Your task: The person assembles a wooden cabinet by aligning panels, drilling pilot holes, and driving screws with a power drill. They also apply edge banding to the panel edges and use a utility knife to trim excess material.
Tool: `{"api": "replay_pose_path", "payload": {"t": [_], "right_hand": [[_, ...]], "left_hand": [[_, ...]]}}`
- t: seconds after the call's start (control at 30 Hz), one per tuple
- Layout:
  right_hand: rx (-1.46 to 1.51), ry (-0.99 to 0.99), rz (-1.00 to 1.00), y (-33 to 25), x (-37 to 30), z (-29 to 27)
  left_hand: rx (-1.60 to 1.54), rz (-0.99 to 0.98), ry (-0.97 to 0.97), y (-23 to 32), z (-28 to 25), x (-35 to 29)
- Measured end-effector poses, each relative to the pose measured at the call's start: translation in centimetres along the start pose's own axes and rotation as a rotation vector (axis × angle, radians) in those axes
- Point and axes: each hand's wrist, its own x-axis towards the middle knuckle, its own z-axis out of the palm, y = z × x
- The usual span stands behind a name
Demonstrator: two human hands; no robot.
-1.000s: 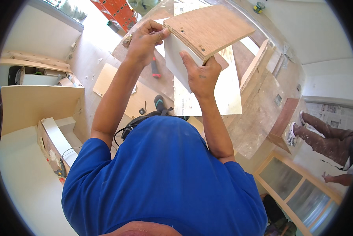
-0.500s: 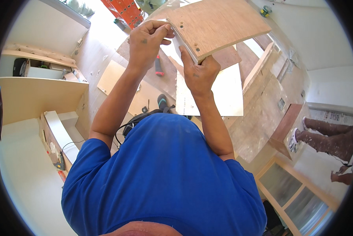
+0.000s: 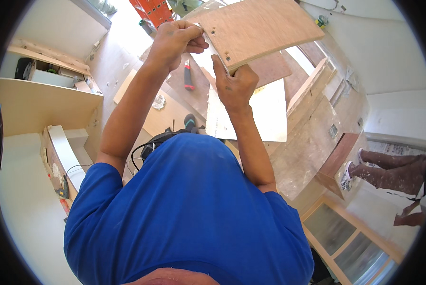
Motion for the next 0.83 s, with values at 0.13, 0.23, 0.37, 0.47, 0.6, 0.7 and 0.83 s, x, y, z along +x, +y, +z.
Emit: {"api": "replay_pose_path", "payload": {"t": [0.13, 0.23, 0.37, 0.47, 0.6, 0.7, 0.83], "right_hand": [[-0.069, 0.006, -0.139, 0.8, -0.4, -0.4], [-0.120, -0.042, -0.098, 0.7, -1.2, -1.0], [-0.085, -0.031, -0.063, -0.6, -1.6, -1.4], [-0.033, -0.036, 0.051, -1.4, -1.6, -2.2], [0.029, 0.008, 0.132, -2.5, -1.5, -2.7], [0.060, 0.047, 0.198, -3.9, -1.3, -3.6], [0.135, 0.087, 0.216, -3.7, -1.2, -4.2]], "left_hand": [[0.111, -0.023, 0.028, 0.4, 0.5, -0.2], [0.180, -0.011, 0.036, 0.6, 0.9, -1.0], [0.228, 0.124, -0.053, -1.1, 0.1, -1.0], [0.314, 0.193, -0.029, -1.2, 0.2, -1.7], [0.622, 0.531, 0.099, -1.7, 0.0, -1.7], [0.553, 0.463, 0.250, -1.8, -2.9, 0.3], [0.370, 0.464, 0.121, -1.1, -3.4, -0.5]]}}
